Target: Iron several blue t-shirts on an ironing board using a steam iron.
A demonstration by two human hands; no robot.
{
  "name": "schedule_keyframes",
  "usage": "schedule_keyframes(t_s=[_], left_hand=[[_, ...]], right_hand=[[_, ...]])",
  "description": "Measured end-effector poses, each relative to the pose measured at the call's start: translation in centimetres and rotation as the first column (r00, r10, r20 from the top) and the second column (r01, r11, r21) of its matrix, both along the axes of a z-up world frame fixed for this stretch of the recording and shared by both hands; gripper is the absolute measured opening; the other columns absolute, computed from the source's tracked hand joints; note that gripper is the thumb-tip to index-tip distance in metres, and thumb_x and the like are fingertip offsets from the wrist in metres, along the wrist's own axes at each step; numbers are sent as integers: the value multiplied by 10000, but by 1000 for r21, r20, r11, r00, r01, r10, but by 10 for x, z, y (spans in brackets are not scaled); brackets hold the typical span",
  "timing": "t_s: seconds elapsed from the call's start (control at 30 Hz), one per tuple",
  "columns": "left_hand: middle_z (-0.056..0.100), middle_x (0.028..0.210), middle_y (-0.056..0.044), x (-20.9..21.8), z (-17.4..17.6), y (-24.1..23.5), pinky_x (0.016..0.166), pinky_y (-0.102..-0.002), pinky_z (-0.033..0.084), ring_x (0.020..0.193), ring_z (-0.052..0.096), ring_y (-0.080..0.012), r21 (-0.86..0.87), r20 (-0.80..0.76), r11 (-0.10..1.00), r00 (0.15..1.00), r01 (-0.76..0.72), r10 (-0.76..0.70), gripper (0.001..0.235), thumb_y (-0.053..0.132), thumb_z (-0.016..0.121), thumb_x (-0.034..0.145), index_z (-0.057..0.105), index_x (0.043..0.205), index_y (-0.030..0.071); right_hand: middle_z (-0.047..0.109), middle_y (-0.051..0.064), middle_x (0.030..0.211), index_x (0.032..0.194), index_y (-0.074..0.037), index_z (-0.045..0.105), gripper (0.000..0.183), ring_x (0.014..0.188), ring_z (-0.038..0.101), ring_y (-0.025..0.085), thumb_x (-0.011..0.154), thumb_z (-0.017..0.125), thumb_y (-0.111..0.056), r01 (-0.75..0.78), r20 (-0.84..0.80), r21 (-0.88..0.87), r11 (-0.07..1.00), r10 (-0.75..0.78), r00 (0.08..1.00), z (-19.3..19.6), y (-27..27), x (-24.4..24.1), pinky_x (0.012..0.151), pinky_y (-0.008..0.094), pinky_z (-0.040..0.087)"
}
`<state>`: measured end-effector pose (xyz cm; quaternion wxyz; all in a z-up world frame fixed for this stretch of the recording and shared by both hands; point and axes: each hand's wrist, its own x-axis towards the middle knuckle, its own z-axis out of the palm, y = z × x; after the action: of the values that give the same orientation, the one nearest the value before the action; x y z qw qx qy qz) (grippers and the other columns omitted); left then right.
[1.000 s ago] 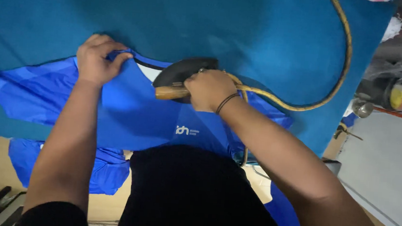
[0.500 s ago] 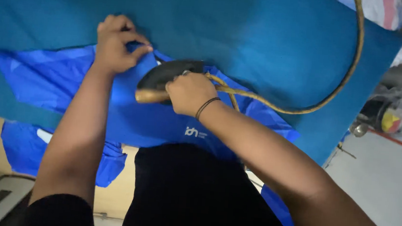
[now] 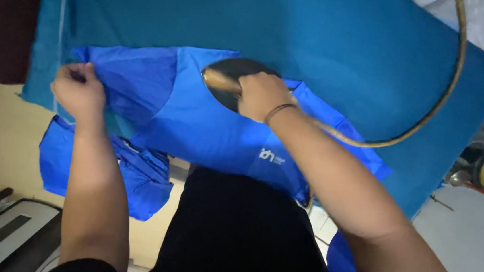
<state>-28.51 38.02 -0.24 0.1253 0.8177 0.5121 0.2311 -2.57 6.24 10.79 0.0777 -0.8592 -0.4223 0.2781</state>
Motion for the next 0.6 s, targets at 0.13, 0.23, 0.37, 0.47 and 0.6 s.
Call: schedule_keyframes(t_s=[0.13, 0.23, 0.37, 0.47, 0.6], left_hand=[[676, 907, -55, -11, 17, 19, 800, -318, 525, 853, 624, -181, -428, 349, 899, 935, 91, 71, 220, 98, 848, 935, 692, 1042, -14], [683, 882, -15, -16, 42, 20, 805, -228, 567, 800, 647, -90, -607, 642, 721, 741, 335, 196, 355, 9, 876, 831, 664, 1113, 45], [675, 845, 17, -28, 35, 18, 681, -230, 490, 722, 602, -70, -856, 455, 438, 800, 274, 390, 242, 109, 801, 874, 683, 1061, 10], [629, 818, 4, -32, 12, 20, 589, -268, 395, 663, 513, -89, -824, 439, 511, 845, 243, 306, 248, 190, 801, 993, 700, 1058, -27], [630, 955, 42, -28, 6, 25, 793, -241, 480, 868, 545, -52, -571, 662, 699, 745, 430, 83, 214, 238, 669, 1167, 674, 1093, 38]], right_hand=[[739, 197, 989, 955, -110, 762, 242, 961, 703, 413, 787, 628, -220, -181, -29, -82, 980, 179, 983, 9, -12, -9, 858, 540, 548], [739, 184, 1008, 970, -128, 755, 247, 984, 698, 402, 774, 626, -206, -144, -32, -146, 979, 140, 990, 14, -14, -12, 856, 533, 550], [740, 173, 988, 932, -115, 732, 223, 968, 695, 397, 761, 652, -233, -58, -4, -125, 990, 58, 998, 8, -21, -18, 852, 523, 550], [743, 153, 979, 916, -122, 724, 207, 954, 699, 390, 760, 651, -238, -132, -14, -120, 984, 131, 991, 13, -19, -29, 835, 524, 553], [744, 145, 962, 918, -152, 731, 198, 940, 702, 391, 766, 638, -239, -64, 1, -163, 984, 65, 998, 13, -11, -37, 824, 528, 554]])
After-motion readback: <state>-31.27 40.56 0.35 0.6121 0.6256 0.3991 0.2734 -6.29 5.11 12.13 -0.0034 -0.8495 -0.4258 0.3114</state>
